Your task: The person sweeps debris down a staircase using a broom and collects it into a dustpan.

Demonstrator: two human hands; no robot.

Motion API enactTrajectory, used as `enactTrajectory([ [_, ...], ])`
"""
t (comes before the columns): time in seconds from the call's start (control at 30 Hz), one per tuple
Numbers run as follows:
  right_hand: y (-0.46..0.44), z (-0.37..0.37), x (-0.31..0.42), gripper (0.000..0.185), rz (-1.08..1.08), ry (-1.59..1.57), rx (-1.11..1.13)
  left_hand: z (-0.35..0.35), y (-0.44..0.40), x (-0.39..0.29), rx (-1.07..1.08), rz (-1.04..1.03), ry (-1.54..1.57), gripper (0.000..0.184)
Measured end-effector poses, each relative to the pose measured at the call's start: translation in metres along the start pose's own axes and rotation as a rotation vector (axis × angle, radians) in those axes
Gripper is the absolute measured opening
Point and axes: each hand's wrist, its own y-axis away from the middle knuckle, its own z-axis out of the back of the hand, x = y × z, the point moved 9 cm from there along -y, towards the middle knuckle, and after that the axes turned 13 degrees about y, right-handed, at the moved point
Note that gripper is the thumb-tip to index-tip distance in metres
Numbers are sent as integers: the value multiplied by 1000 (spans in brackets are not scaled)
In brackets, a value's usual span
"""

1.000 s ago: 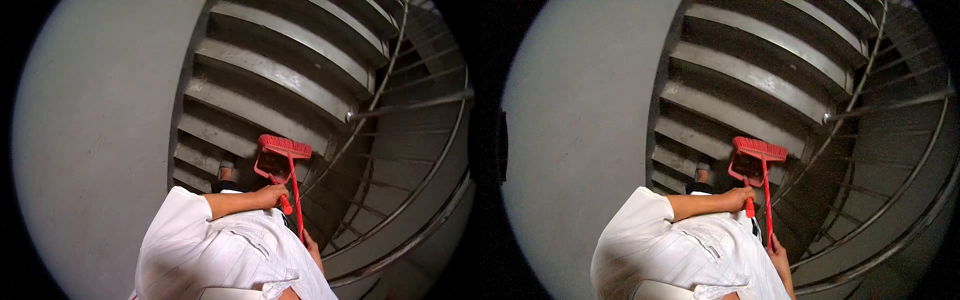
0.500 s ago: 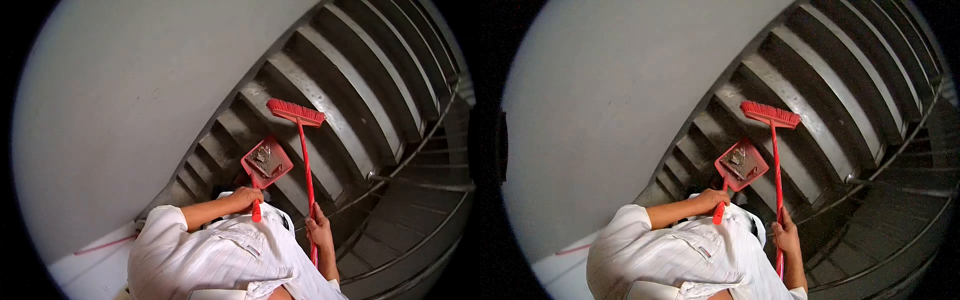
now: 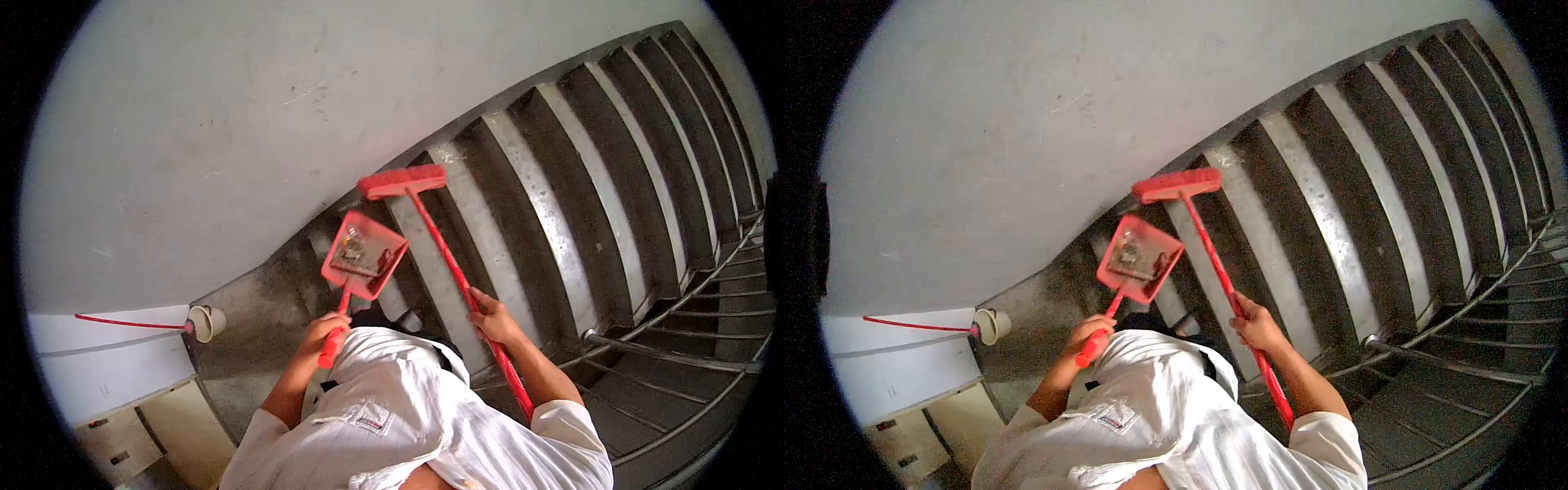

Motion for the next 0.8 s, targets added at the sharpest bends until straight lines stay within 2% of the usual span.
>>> enactTrajectory([
  [0.03, -15, -11, -6, 69, 35, -12, 33, 5, 10, 0, -9, -12, 6, 11],
  [0.1, -43, -28, -32, 70, 44, 13, 67, 24, 30, -8, -193, -12, -117, 8],
  [0.2, -54, -33, -28, 70, 50, 124, 124, 34, 67, 23, -322, -44, -113, 15],
  [0.47, -181, -43, -37, 68, 116, 223, 212, 74, 86, 95, -419, 103, -151, 22],
  [0.57, -217, -38, -47, 69, 122, 328, 188, 98, 107, 148, -459, -7, -43, 23],
  [0.67, -174, -15, -19, 66, 53, 457, 189, 115, 96, 141, -413, -47, -38, 24],
  [0.73, -165, -3, -48, 66, 40, 413, 132, 124, 72, 124, -336, 35, 10, 17],
  [0.8, -141, 9, -69, 65, 28, 370, 75, 114, 65, 107, -334, 50, -15, 18],
])
